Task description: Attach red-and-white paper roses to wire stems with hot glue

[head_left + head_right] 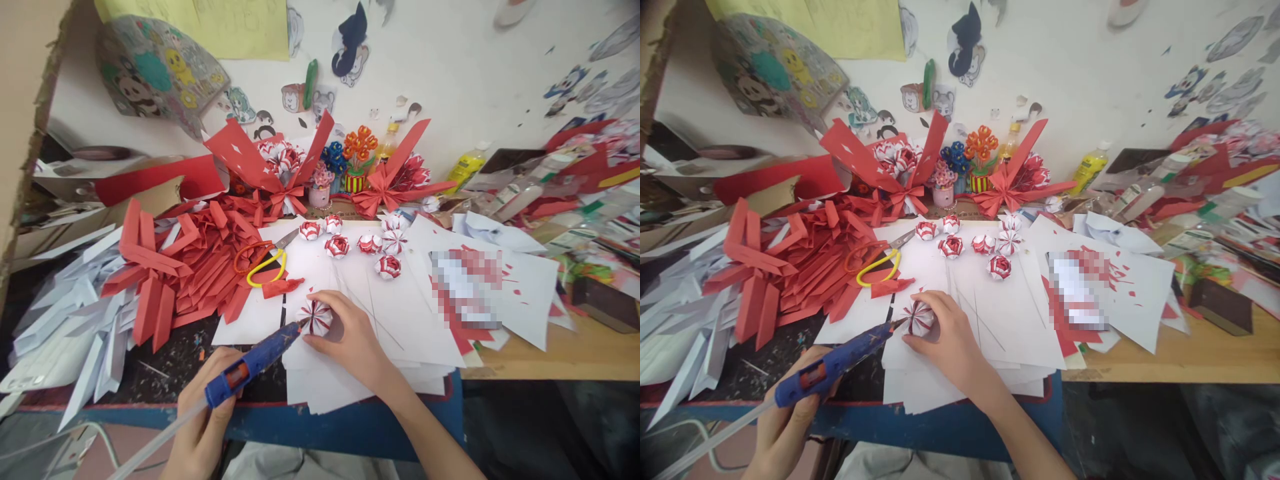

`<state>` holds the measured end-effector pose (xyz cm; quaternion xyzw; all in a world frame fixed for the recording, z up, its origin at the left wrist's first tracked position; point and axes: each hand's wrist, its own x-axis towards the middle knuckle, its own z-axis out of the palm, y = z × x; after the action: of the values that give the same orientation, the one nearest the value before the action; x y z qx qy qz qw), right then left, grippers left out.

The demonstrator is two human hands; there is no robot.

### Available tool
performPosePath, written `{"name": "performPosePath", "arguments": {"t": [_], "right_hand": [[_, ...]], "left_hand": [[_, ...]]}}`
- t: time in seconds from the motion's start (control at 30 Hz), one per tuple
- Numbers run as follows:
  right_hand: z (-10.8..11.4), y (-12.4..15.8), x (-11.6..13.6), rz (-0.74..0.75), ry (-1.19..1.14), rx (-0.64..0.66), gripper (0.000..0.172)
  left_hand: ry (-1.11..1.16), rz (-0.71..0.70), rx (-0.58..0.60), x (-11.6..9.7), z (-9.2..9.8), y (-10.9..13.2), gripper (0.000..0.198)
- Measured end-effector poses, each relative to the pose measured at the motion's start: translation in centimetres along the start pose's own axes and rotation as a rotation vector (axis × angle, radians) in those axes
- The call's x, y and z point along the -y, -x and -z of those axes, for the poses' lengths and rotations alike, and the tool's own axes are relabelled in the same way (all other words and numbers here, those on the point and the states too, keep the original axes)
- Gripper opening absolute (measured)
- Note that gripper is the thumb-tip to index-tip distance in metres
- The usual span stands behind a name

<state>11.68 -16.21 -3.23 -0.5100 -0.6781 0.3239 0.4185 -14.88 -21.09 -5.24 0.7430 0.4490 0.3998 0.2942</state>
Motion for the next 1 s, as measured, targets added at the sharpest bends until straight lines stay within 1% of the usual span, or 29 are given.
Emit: {"name": "performPosePath", "arguments": {"t": [0.13, 0.27, 0.37, 0.7, 0.83, 1.0], "right_hand": [[-0.03, 0.07, -0.2, -0.02, 0.004, -0.001, 0.056], [0.05, 0.19, -0.12, -0.022, -0.014, 0.014, 0.054], [0.07, 0.27, -0.05, -0.016, -0.03, 0.017, 0.053], [0.04, 0.29, 0.05, 0.014, -0.043, 0.003, 0.049], [0.09, 0.32, 0.06, 0.022, -0.047, 0.0, 0.049], [0.11, 0.34, 0.11, 0.022, -0.049, -0.004, 0.049]], "left_hand": [[0.028, 0.013, 0.013, 0.09, -0.01, -0.02, 0.027], [0.021, 0.02, 0.004, 0.02, -0.07, -0.05, 0.027], [-0.003, -0.007, -0.014, 0.12, -0.17, -0.03, 0.026], [-0.034, -0.043, -0.004, -0.12, 0.03, -0.33, 0.026], [-0.046, -0.068, -0.03, -0.16, -0.03, -0.38, 0.025], [-0.053, -0.052, -0.018, -0.07, -0.05, -0.29, 0.025]]}}
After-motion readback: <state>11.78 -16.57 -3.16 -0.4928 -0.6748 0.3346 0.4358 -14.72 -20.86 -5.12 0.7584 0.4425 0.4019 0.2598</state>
